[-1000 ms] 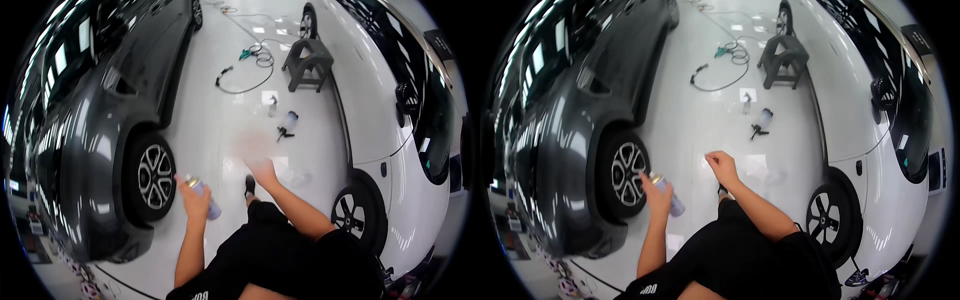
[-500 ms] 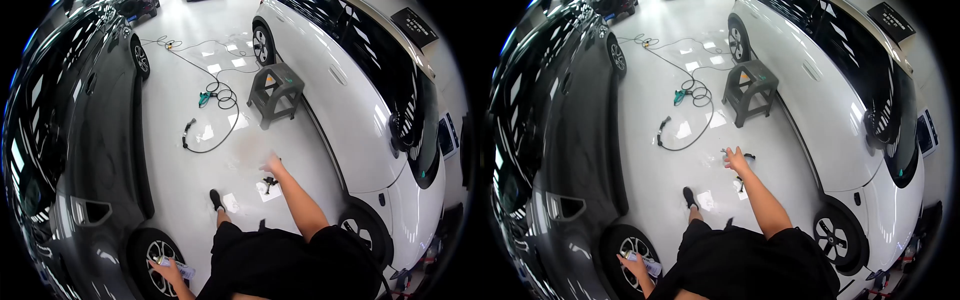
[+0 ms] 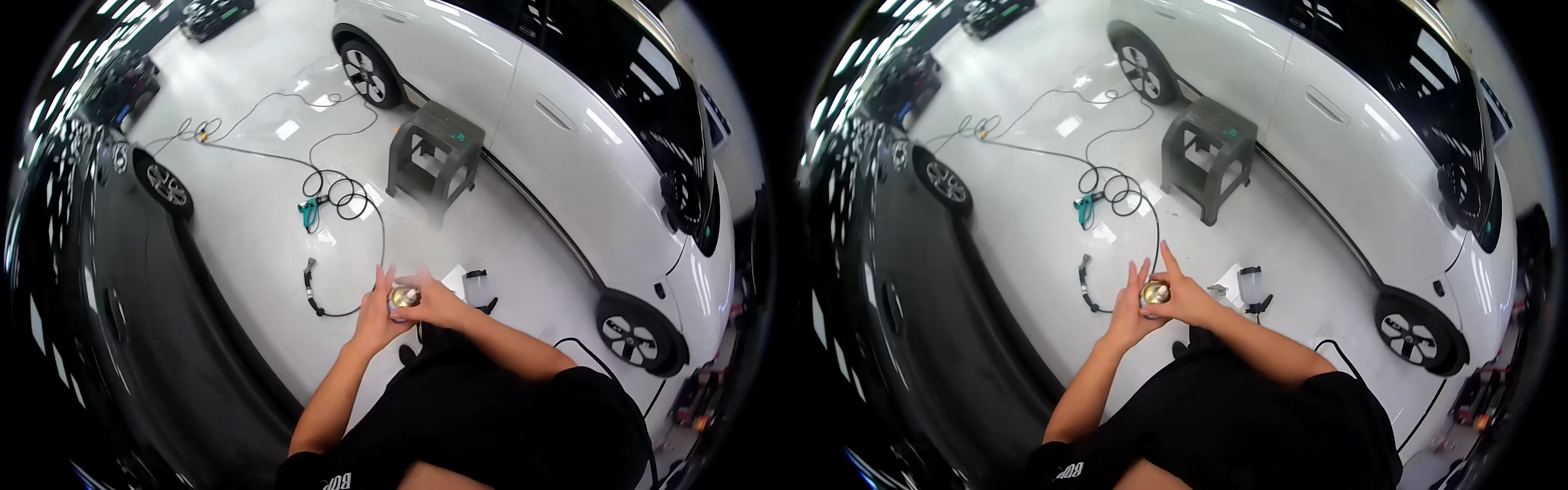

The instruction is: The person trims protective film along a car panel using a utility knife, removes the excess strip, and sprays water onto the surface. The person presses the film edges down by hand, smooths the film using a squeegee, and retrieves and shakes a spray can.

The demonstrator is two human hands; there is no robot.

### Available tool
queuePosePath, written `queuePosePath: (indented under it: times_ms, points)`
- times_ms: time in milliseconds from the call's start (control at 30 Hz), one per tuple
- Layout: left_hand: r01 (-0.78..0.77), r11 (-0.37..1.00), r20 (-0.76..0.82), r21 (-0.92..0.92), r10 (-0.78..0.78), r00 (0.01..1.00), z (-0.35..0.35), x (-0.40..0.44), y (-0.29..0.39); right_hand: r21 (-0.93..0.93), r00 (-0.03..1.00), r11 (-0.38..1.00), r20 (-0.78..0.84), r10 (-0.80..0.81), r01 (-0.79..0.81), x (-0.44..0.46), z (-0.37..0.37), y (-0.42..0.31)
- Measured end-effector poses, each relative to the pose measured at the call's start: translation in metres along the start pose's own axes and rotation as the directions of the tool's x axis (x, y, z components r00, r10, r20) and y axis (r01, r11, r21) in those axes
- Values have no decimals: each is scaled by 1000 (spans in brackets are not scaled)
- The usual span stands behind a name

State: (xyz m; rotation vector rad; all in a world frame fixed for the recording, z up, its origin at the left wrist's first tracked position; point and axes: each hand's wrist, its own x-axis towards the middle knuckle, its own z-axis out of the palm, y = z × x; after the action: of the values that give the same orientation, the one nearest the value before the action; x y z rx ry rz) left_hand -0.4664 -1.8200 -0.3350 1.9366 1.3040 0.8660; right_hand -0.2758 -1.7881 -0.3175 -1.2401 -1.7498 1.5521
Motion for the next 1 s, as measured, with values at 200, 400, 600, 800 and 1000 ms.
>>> queuePosePath:
  times_ms: [200, 400, 600, 800, 1000]
  points:
    - [188, 965, 311, -183, -125, 942, 3, 226, -77, -30, 961, 998, -274, 40, -50, 149, -103, 11]
    - [57, 988, 365, 142, -106, 925, -34, 377, -180, 18, 762, 961, -607, 229, -274, 254, -199, 38]
    - [364, 907, 395, 211, -419, 817, -21, 507, -308, 226, 318, 877, -869, 378, -425, 312, -266, 121]
    - [1, 905, 618, 425, -291, 731, 104, 651, -497, 522, -170, 698, -842, 511, -490, 359, -267, 298]
    - [28, 911, 491, 412, -248, 835, 213, 774, -552, 781, -419, 351, -588, 692, -516, 419, -183, 558]
